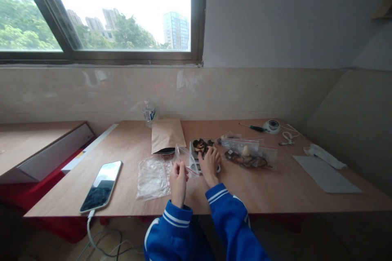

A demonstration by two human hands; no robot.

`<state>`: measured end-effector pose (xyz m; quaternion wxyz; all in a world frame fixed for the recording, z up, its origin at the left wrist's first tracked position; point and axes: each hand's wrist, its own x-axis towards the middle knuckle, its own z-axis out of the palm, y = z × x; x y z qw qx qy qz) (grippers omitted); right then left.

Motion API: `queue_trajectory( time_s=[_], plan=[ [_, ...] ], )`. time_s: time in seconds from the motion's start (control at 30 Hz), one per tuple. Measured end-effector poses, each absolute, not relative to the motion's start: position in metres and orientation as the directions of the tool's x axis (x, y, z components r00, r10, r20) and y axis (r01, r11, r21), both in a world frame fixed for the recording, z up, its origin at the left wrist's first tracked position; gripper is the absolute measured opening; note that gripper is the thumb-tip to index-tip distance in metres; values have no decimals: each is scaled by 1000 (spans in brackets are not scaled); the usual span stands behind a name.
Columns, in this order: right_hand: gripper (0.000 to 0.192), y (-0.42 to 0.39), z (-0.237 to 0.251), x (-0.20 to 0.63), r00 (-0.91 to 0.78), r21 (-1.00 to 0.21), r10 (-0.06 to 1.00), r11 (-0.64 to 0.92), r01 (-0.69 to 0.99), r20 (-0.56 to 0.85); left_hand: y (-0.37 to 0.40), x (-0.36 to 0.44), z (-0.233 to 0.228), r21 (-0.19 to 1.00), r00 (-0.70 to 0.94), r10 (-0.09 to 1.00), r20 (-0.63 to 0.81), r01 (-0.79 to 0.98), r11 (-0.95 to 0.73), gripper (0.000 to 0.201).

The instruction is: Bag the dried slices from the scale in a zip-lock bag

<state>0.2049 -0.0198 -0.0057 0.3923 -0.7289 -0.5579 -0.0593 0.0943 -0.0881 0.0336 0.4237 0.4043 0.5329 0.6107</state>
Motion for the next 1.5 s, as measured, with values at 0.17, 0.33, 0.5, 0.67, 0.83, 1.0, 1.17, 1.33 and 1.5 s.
queue_trajectory(
  time_s=[0.17, 0.33, 0.5, 0.67, 0.83, 1.0, 1.17, 1.33, 1.5],
  plan=[
    [22, -20, -9, 220, 294, -443, 782, -26, 896, 549, -90, 96, 24, 993, -296, 955, 21, -104, -54, 43],
    [20, -18, -10, 232, 245, -447, 801, 31, 894, 546, -89, 96, 22, 993, -304, 952, 17, -108, -53, 44],
    [21, -13, -12, 240, 230, -530, 785, 144, 836, 575, -88, 97, 24, 994, -299, 954, 29, -95, -60, 44],
    [22, -21, 7, 248, 294, -701, 803, 202, 684, 518, -84, 101, 18, 997, -277, 960, 33, -65, -53, 43],
    [24, -45, 52, 248, 198, -827, 912, 212, 521, 359, -85, 106, 11, 997, -251, 965, 82, 21, -79, 39],
    [12, -62, 82, 241, 4, -741, 955, 227, 632, 296, -91, 108, 16, 978, -279, 943, 182, 149, -145, 38],
    [11, -67, 92, 227, -145, -598, 937, 318, 736, 319, -99, 106, 24, 973, -247, 945, 216, 130, -188, 38],
    [8, -71, 100, 209, -204, -615, 905, 406, 675, 374, -102, 104, 26, 982, -245, 951, 186, 71, -173, 39],
    [20, -53, 95, 197, -172, -662, 860, 484, 571, 481, -101, 101, 24, 985, -240, 961, 140, -68, -160, 42]
  ],
)
